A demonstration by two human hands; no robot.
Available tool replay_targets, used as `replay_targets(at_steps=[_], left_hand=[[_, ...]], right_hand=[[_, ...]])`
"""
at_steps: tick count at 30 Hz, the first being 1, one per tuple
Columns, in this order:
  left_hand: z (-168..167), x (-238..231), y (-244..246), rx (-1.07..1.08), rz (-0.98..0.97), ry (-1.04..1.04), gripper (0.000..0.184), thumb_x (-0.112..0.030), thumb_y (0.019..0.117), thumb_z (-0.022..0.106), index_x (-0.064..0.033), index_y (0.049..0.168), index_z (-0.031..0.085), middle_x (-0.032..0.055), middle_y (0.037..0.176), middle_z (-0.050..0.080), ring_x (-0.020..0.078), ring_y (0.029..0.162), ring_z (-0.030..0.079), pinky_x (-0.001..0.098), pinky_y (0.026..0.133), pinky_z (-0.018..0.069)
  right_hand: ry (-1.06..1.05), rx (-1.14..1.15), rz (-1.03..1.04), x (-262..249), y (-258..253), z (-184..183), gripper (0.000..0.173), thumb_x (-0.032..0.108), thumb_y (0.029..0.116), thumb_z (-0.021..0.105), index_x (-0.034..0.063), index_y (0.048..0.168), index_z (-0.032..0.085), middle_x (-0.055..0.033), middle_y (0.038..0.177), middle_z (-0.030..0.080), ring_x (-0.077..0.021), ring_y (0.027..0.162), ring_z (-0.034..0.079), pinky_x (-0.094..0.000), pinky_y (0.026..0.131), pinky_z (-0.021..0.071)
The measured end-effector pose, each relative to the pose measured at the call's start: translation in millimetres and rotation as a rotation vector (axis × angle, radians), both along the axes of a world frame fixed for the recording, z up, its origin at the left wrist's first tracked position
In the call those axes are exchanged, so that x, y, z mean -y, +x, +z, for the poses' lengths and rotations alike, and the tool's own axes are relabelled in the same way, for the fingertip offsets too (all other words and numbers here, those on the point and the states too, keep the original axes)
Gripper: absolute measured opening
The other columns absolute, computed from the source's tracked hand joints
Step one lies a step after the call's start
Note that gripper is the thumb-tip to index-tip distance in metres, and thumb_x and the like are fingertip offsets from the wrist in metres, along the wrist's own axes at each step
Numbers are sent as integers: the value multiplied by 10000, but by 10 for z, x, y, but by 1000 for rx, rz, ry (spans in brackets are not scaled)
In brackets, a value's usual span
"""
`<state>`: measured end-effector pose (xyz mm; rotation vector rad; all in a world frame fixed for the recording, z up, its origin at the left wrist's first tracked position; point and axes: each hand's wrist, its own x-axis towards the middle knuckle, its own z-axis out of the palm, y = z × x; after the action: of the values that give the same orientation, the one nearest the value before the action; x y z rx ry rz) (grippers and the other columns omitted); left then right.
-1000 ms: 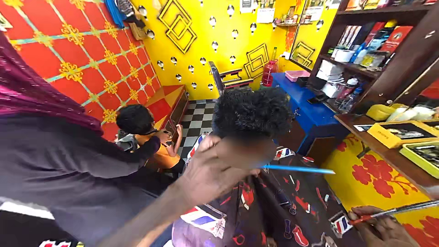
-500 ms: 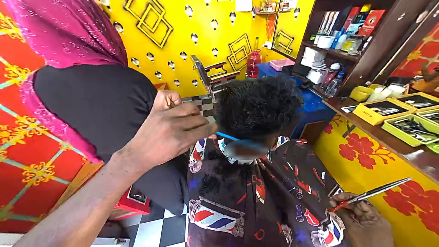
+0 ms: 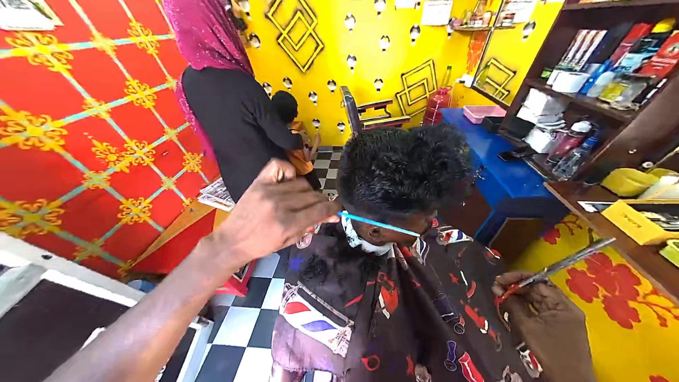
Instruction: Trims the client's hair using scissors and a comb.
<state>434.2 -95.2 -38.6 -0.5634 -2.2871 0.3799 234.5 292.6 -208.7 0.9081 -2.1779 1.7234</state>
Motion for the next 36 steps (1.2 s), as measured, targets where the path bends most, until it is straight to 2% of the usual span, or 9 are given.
replay_targets(at_steps=[4, 7, 9, 12, 16, 20, 24, 29, 36], left_hand=[[-411, -269, 104, -31, 65, 197, 293, -294, 1072, 524, -119, 1098, 757, 56, 972, 778, 171, 749, 693, 357, 674, 505], [-573, -442, 80, -17, 153, 403, 297, -362, 1052, 555, -169, 1089, 778, 7, 993, 774, 126, 807, 685, 353, 696, 479], [-606, -441, 40, 10, 192, 504, 304, -403, 1027, 587, -190, 1125, 779, -18, 1034, 758, 111, 874, 675, 376, 748, 481], [-642, -386, -13, 69, 207, 629, 322, -414, 955, 691, -199, 1184, 761, -38, 1143, 731, 104, 997, 657, 416, 855, 479], [-622, -458, -128, -25, 182, 590, 291, -308, 931, 747, -152, 1176, 765, 15, 1175, 729, 154, 1025, 658, 417, 855, 478], [-607, -530, -236, -184, 175, 499, 265, -267, 945, 741, -123, 1166, 769, 58, 1165, 739, 189, 998, 671, 428, 832, 470], [-557, -563, -290, -286, 183, 418, 269, -251, 949, 742, -124, 1185, 761, 66, 1159, 735, 201, 956, 662, 426, 804, 453], [-551, -575, -330, -369, 159, 331, 220, -223, 949, 751, -143, 1154, 768, 39, 1153, 737, 176, 931, 643, 416, 814, 417], [-494, -607, -317, -350, 143, 299, 206, -212, 960, 735, -139, 1150, 769, 32, 1158, 738, 170, 971, 644, 408, 829, 401]], right_hand=[[238, -195, -50, 70, -169, 288, 322, 332, 863, 714, 119, 1105, 716, 10, 1052, 722, -104, 889, 698, -328, 771, 607], [373, -403, -163, 179, -155, 567, 207, 171, 918, 630, 60, 1055, 738, -120, 1074, 737, -328, 913, 720, -580, 744, 567], [443, -544, -193, 255, -184, 740, 212, 89, 920, 600, 31, 1077, 730, -176, 1096, 734, -421, 943, 708, -649, 764, 532], [582, -731, -162, 321, -294, 958, 267, 105, 929, 674, 37, 1187, 690, -183, 1181, 704, -408, 1067, 687, -603, 937, 516], [660, -936, -236, 426, -399, 1102, 217, -74, 942, 601, 20, 1114, 694, -183, 1060, 719, -380, 937, 708, -540, 815, 528], [823, -1002, -210, 507, -508, 1157, 349, -115, 876, 675, 35, 1190, 702, -164, 1183, 712, -366, 1077, 689, -544, 964, 502], [829, -1050, -236, 600, -559, 1146, 364, -148, 822, 717, 47, 1130, 717, -141, 1080, 733, -333, 981, 713, -498, 926, 519], [922, -1043, -266, 748, -539, 1219, 505, 169, 797, 879, 46, 1241, 672, -154, 1213, 657, -359, 1132, 626, -504, 887, 492], [879, -1076, -208, 729, -524, 1244, 469, -131, 706, 821, 56, 1123, 714, -124, 1064, 731, -318, 972, 697, -453, 786, 505]])
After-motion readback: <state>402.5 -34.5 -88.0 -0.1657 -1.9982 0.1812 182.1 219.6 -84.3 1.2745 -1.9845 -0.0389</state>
